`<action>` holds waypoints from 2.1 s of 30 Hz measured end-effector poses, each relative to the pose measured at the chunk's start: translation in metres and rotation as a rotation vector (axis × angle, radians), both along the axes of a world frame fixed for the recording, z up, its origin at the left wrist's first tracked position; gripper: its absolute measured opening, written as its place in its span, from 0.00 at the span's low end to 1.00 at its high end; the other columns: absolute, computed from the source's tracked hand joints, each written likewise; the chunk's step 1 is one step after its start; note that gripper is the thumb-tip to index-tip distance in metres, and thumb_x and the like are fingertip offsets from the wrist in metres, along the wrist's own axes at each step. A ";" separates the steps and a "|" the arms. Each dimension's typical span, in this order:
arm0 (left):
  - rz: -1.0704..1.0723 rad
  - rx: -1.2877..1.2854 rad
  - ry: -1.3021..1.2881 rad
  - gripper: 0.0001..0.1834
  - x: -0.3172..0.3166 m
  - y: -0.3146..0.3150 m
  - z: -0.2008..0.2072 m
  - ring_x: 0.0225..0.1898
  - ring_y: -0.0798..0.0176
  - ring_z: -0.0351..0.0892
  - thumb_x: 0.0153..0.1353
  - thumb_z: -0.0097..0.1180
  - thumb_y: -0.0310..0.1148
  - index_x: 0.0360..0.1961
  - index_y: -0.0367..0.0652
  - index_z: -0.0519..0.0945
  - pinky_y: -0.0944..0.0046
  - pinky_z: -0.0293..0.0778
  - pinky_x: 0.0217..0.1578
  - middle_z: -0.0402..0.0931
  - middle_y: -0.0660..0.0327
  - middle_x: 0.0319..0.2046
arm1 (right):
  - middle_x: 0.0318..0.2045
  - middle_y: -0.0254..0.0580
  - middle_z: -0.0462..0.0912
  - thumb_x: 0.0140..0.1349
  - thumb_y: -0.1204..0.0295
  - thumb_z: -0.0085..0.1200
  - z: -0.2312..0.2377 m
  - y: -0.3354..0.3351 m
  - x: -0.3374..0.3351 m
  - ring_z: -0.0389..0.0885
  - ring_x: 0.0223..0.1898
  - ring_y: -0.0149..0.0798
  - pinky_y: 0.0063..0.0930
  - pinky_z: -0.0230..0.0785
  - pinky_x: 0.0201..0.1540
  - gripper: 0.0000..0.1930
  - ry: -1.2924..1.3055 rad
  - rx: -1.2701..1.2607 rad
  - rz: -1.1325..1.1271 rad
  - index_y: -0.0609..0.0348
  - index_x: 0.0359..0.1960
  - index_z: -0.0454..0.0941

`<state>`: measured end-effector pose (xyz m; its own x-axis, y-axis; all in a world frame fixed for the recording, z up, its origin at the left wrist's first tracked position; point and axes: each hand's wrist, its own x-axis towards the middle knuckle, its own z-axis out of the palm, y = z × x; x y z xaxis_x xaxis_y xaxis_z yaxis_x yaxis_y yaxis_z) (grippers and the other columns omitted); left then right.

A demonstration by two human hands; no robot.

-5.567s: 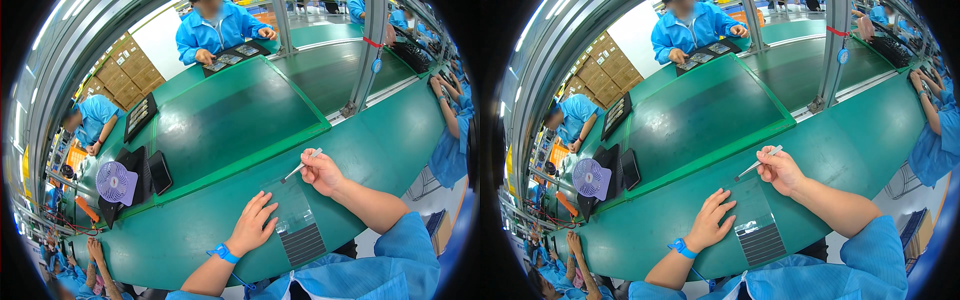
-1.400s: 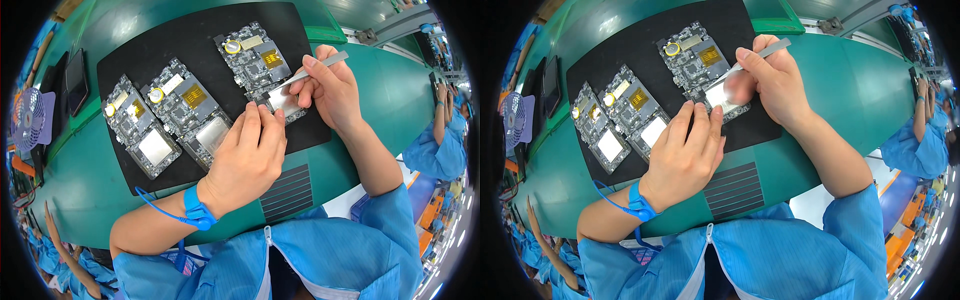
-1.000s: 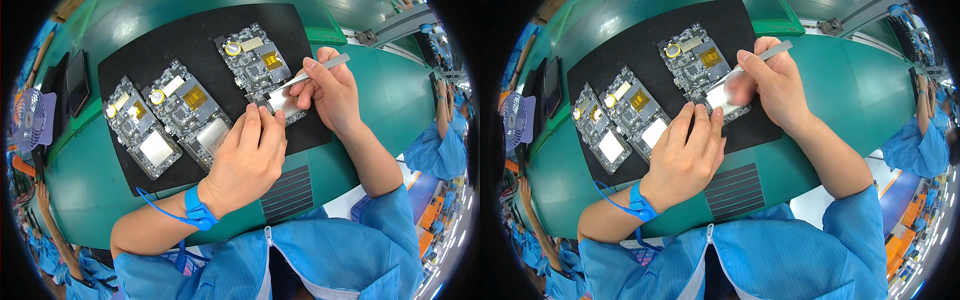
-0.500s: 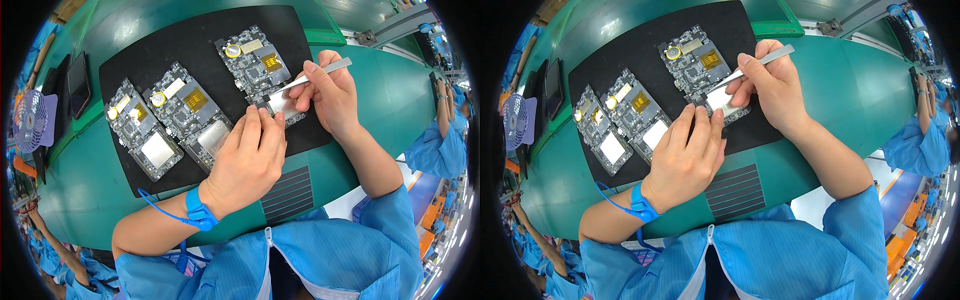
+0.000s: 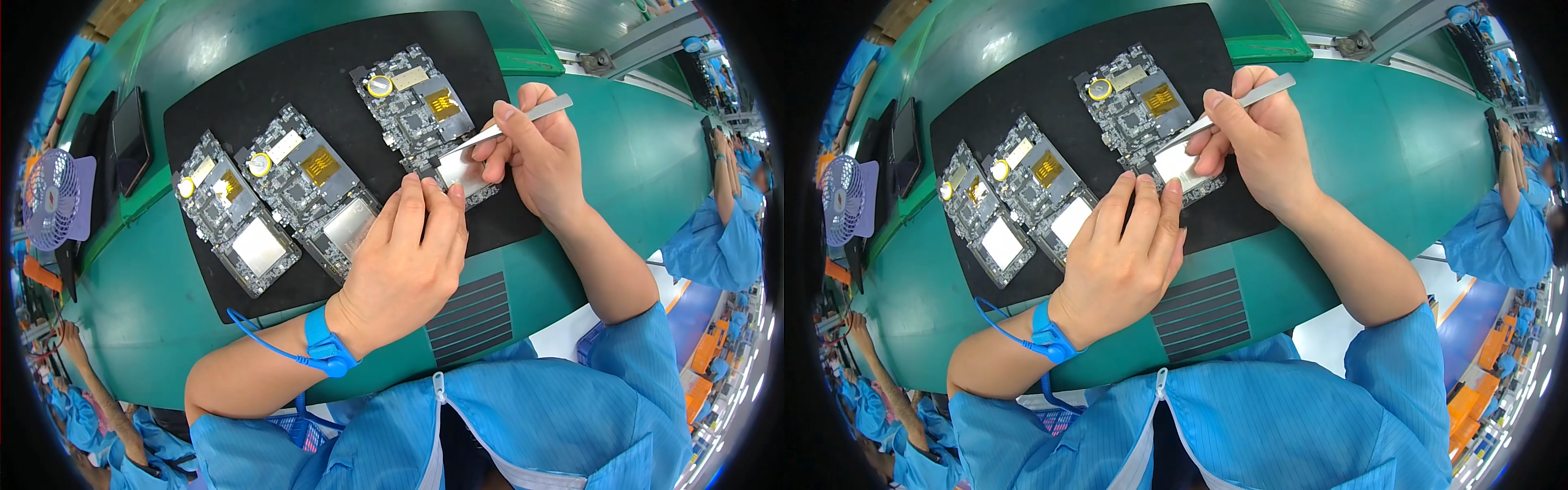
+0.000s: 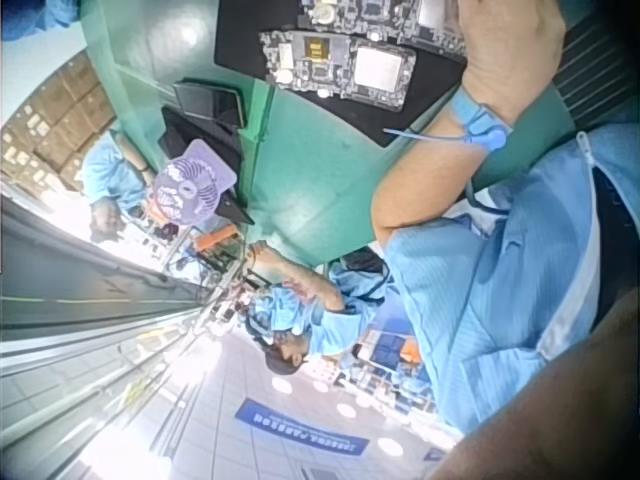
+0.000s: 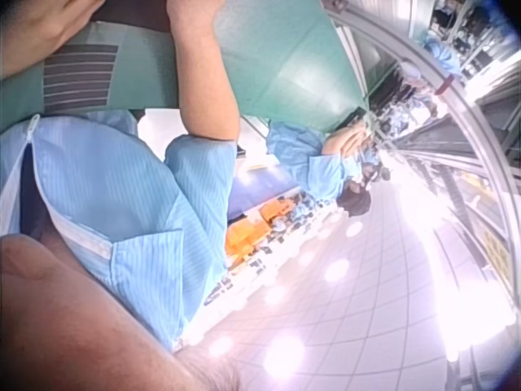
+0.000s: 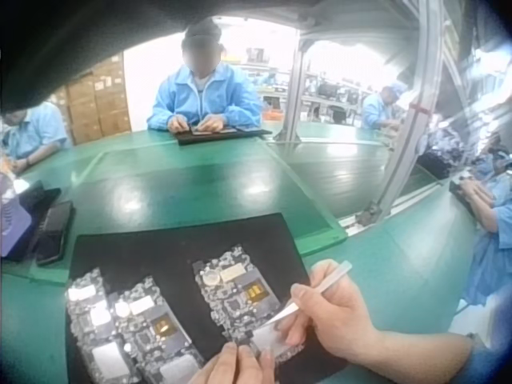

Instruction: The person uses tweezers to pick up small rectangular components from a sheet and places them onto circuit boards arranged on a black mat. The person repeats this process for multiple boards, carefully positioning each component before moving to the next unit.

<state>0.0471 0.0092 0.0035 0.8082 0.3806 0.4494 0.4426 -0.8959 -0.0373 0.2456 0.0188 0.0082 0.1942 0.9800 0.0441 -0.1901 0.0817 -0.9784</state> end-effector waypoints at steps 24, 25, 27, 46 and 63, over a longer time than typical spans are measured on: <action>0.015 -0.012 0.005 0.24 0.000 0.000 -0.002 0.47 0.49 0.73 0.47 0.60 0.34 0.47 0.33 0.78 0.60 0.74 0.46 0.74 0.48 0.42 | 0.18 0.40 0.73 0.64 0.74 0.49 0.005 -0.002 -0.001 0.79 0.17 0.32 0.21 0.73 0.17 0.13 0.043 -0.005 -0.013 0.58 0.33 0.55; 0.013 -0.011 0.005 0.24 0.000 0.000 -0.001 0.47 0.49 0.73 0.47 0.60 0.34 0.47 0.33 0.78 0.60 0.74 0.45 0.74 0.48 0.42 | 0.19 0.40 0.73 0.64 0.74 0.49 0.004 -0.002 0.000 0.79 0.17 0.32 0.21 0.73 0.17 0.13 0.049 -0.005 -0.003 0.58 0.33 0.54; 0.011 -0.010 0.003 0.24 0.000 0.000 0.000 0.47 0.49 0.73 0.47 0.60 0.34 0.47 0.33 0.78 0.60 0.74 0.45 0.74 0.48 0.42 | 0.19 0.40 0.73 0.64 0.74 0.49 0.004 -0.002 0.000 0.79 0.17 0.32 0.21 0.73 0.17 0.13 0.046 -0.009 0.009 0.58 0.33 0.54; 0.023 -0.083 -0.073 0.22 0.001 -0.001 -0.002 0.46 0.48 0.73 0.47 0.58 0.32 0.45 0.32 0.78 0.60 0.74 0.45 0.72 0.43 0.45 | 0.19 0.40 0.74 0.65 0.74 0.48 0.003 -0.004 -0.002 0.78 0.17 0.29 0.18 0.70 0.16 0.12 -0.036 -0.019 -0.002 0.58 0.35 0.55; 0.000 -0.343 -0.134 0.28 -0.002 0.000 0.005 0.50 0.44 0.68 0.45 0.62 0.29 0.49 0.29 0.74 0.56 0.72 0.47 0.66 0.42 0.50 | 0.24 0.42 0.80 0.58 0.79 0.57 -0.018 -0.019 -0.004 0.80 0.23 0.30 0.22 0.71 0.24 0.12 -0.633 0.549 -0.033 0.62 0.34 0.63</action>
<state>0.0447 0.0096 0.0085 0.7509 0.5277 0.3971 0.4234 -0.8461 0.3238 0.2418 -0.0003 -0.0094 0.0003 0.7815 0.6239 0.3923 0.5738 -0.7189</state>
